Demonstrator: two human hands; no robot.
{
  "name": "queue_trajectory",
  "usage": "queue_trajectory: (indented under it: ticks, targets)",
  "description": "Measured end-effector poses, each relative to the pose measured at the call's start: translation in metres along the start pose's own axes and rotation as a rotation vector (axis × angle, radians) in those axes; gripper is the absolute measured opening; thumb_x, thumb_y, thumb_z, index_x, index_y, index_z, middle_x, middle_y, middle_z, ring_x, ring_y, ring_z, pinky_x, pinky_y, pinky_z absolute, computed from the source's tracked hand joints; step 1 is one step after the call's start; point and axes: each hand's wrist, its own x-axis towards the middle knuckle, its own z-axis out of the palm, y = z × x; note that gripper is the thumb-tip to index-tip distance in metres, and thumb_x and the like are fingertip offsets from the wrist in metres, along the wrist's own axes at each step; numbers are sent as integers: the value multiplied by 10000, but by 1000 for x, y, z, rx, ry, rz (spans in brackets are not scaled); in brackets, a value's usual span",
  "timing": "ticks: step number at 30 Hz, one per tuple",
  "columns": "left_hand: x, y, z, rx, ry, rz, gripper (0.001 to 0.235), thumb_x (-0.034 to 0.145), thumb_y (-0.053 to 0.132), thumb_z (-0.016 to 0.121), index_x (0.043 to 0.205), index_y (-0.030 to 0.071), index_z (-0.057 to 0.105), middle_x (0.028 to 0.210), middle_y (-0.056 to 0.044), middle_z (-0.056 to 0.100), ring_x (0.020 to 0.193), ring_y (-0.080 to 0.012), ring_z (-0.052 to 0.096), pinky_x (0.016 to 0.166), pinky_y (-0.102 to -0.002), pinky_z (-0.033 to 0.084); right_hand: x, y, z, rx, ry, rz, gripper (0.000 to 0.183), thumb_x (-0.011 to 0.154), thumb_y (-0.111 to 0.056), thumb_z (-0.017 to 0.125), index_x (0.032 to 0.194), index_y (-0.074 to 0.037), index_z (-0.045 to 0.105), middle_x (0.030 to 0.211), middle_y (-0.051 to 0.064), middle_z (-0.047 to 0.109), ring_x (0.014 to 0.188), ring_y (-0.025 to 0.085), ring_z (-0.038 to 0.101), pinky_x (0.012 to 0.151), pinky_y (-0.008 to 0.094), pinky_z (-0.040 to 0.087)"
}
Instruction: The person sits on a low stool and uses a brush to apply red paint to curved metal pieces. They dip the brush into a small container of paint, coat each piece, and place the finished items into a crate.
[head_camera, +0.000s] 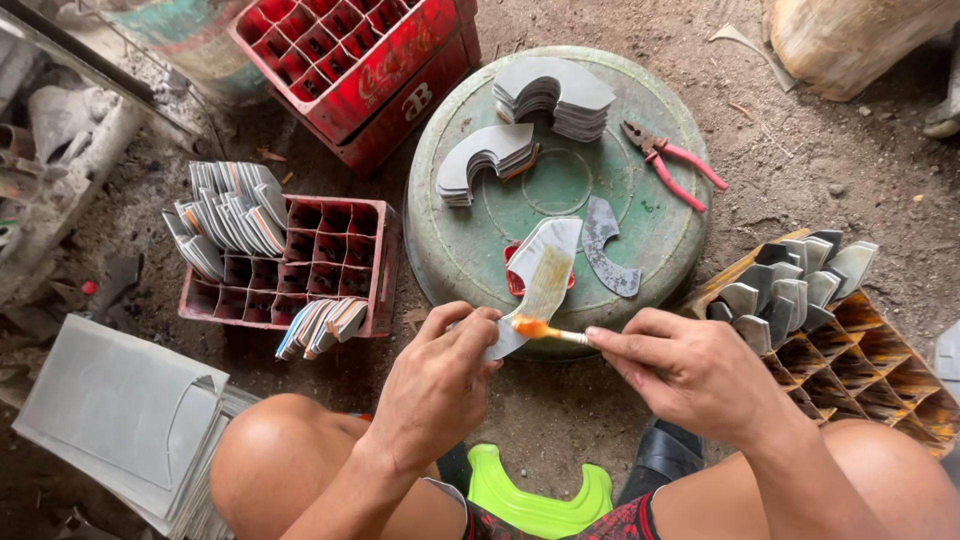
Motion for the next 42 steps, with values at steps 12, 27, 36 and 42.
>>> queue_trajectory:
  ticks: [12,27,36,42]
  targets:
    - [-1,0,-1,-22,-15,-32,329,768,-22,759,1049,5,590,1118,-127,722,1158,-375,626,894,-441,543,4,-11,-9,-60,119,94,325,793,-100,781,1113,-152,801,798,22,712,562,136,622,505,295,502]
    - [-8,1,3,-27,-13,35,518,757,-35,740,1253,-34,590,935,-114,720,1130,-346,642,903,-415,540,2,-8,-9,-241,445,158,255,900,-113,788,1154,-120,787,905,39,717,584,140,625,534,291,494]
    - [-9,-2,6,2,-25,23,529,766,-18,736,1268,-40,571,919,-124,713,1128,-356,634,912,-424,528,6,-18,18,-147,290,-37,323,849,-117,774,1169,-159,777,849,23,704,589,149,658,534,302,531]
    - [-12,-3,7,4,-21,13,539,770,-9,741,1276,-45,558,919,-135,713,1129,-363,628,913,-429,523,8,-16,19,-232,307,71,331,857,-99,773,1183,-152,778,877,48,704,602,183,665,556,319,543]
